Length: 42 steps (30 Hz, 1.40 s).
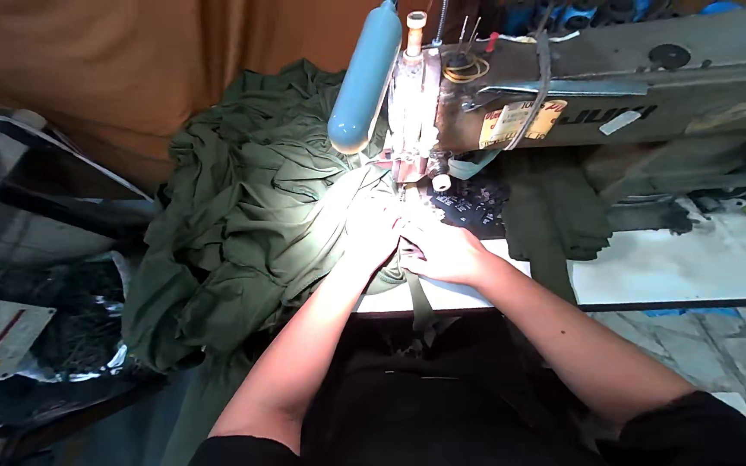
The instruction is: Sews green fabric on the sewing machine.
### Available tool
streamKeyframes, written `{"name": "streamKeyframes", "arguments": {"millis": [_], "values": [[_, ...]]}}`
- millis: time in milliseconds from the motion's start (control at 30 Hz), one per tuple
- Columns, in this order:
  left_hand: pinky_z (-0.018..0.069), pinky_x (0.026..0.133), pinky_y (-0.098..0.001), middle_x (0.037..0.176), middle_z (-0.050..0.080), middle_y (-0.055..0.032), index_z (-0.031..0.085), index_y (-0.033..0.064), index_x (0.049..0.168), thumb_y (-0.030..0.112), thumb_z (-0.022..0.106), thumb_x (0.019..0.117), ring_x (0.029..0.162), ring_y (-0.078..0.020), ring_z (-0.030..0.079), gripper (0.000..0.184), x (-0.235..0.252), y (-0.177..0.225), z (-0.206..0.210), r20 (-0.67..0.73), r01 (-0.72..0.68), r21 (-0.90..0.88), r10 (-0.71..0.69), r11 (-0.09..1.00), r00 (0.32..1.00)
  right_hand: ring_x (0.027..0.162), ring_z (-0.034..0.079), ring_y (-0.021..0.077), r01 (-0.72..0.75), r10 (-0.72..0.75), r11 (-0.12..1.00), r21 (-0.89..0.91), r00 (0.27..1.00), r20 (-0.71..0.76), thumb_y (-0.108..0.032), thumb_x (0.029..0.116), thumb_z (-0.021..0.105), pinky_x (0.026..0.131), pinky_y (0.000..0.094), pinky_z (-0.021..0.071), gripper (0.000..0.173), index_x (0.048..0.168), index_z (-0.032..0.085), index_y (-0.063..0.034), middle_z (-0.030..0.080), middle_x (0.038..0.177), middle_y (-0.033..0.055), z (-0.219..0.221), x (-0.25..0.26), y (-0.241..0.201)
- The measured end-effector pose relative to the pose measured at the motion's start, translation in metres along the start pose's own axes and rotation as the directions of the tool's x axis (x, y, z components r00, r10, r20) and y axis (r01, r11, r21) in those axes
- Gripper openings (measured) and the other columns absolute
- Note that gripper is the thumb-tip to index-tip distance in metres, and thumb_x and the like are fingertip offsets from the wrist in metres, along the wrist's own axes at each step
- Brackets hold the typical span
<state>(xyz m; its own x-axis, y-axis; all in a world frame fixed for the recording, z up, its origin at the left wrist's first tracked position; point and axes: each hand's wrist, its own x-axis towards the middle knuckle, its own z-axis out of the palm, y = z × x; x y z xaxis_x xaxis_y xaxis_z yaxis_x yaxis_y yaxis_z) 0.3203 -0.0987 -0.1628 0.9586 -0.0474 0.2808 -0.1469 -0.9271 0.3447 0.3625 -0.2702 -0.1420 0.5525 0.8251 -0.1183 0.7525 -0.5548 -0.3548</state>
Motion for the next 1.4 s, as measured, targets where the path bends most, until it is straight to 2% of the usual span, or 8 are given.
{"name": "streamKeyframes", "arguments": {"millis": [333, 667, 800, 900, 1000, 1167, 1267, 1400], "values": [[0.0423, 0.106, -0.0582, 0.112, 0.070, -0.0240, 0.076, -0.0025, 0.100, 0.018, 0.059, 0.1009, 0.118, -0.0419, 0.062, 0.027, 0.025, -0.017, 0.004, -0.010, -0.060, 0.007, 0.060, 0.998, 0.998, 0.097, 0.069, 0.0394, -0.189, 0.189, 0.982, 0.028, 0.982, 0.000, -0.039, 0.1018, 0.059, 0.078, 0.0566, 0.0564, 0.055, 0.149, 0.051, -0.0121, 0.051, 0.146, 0.0208, -0.003, 0.010, -0.007], [0.0442, 0.104, -0.0573, 0.110, 0.071, -0.0219, 0.076, -0.0019, 0.101, 0.017, 0.061, 0.0987, 0.115, -0.0399, 0.064, 0.024, 0.026, -0.016, 0.006, -0.073, -0.050, 0.014, 0.051, 0.999, 0.996, 0.103, 0.069, 0.0381, -0.238, 0.237, 0.971, 0.010, 0.971, 0.032, -0.041, 0.1056, 0.052, 0.082, 0.0553, 0.0561, 0.056, 0.155, 0.045, -0.0152, 0.042, 0.159, 0.0162, -0.007, 0.011, -0.012], [0.0431, 0.106, -0.0575, 0.113, 0.070, -0.0228, 0.075, -0.0025, 0.102, 0.018, 0.059, 0.1002, 0.117, -0.0401, 0.063, 0.026, 0.026, -0.016, 0.004, -0.040, -0.033, 0.000, 0.033, 0.999, 0.999, 0.105, 0.069, 0.0383, -0.235, 0.234, 0.971, 0.036, 0.972, 0.013, -0.043, 0.1040, 0.055, 0.084, 0.0575, 0.0555, 0.055, 0.152, 0.050, -0.0157, 0.049, 0.151, 0.0170, -0.004, 0.010, -0.010], [0.0430, 0.106, -0.0595, 0.114, 0.070, -0.0243, 0.075, -0.0033, 0.102, 0.019, 0.058, 0.1016, 0.118, -0.0417, 0.063, 0.028, 0.026, -0.015, 0.004, -0.023, -0.027, -0.004, 0.026, 1.000, 0.999, 0.107, 0.066, 0.0342, -0.191, 0.229, 0.960, 0.206, 0.957, -0.177, -0.029, 0.0978, 0.069, 0.087, 0.0518, 0.0561, 0.042, 0.131, 0.063, -0.0050, 0.055, 0.138, 0.0206, -0.006, -0.014, -0.009], [0.0406, 0.108, -0.0608, 0.118, 0.069, -0.0248, 0.075, -0.0026, 0.104, 0.021, 0.054, 0.1031, 0.122, -0.0429, 0.061, 0.031, 0.026, -0.014, 0.002, 0.019, 0.002, 0.010, -0.002, 1.000, 1.000, 0.116, 0.063, 0.0380, -0.144, 0.244, 0.961, 0.236, 0.844, -0.477, 0.005, 0.0914, 0.063, 0.092, 0.0549, 0.0553, 0.045, 0.136, 0.064, -0.0016, 0.058, 0.134, 0.0249, -0.021, -0.067, 0.013], [0.0427, 0.108, -0.0567, 0.123, 0.068, -0.0205, 0.074, 0.0025, 0.116, 0.030, 0.052, 0.1030, 0.123, -0.0379, 0.060, 0.037, 0.024, -0.016, 0.005, 0.046, -0.032, 0.053, 0.029, 0.998, 0.999, 0.125, 0.054, 0.0503, -0.465, 0.427, 0.863, 0.195, 0.469, -0.773, 0.003, 0.0959, 0.050, 0.102, 0.0631, 0.0448, 0.038, 0.132, 0.062, 0.0046, 0.052, 0.140, 0.0335, -0.040, -0.139, 0.119], [0.0457, 0.106, -0.0536, 0.122, 0.069, -0.0193, 0.072, 0.0039, 0.122, 0.032, 0.050, 0.1040, 0.121, -0.0360, 0.063, 0.040, 0.019, -0.019, 0.007, 0.025, -0.064, 0.096, 0.062, 0.993, 0.998, 0.148, 0.028, 0.0560, -0.588, 0.464, 0.794, 0.152, 0.426, -0.777, 0.000, 0.0926, 0.052, 0.112, 0.0758, 0.0226, 0.059, 0.151, 0.046, -0.0024, 0.034, 0.160, 0.0302, -0.016, -0.149, 0.163], [0.0447, 0.108, -0.0533, 0.123, 0.069, -0.0184, 0.072, 0.0049, 0.124, 0.033, 0.048, 0.1046, 0.123, -0.0353, 0.062, 0.041, 0.017, -0.019, 0.008, 0.029, -0.078, 0.105, 0.076, 0.991, 0.997, 0.153, 0.019, 0.0519, -0.593, 0.439, 0.793, 0.136, 0.403, -0.803, -0.004, 0.0915, 0.053, 0.117, 0.0733, 0.0150, 0.063, 0.154, 0.041, -0.0006, 0.029, 0.164, 0.0285, 0.005, -0.147, 0.171]]}}
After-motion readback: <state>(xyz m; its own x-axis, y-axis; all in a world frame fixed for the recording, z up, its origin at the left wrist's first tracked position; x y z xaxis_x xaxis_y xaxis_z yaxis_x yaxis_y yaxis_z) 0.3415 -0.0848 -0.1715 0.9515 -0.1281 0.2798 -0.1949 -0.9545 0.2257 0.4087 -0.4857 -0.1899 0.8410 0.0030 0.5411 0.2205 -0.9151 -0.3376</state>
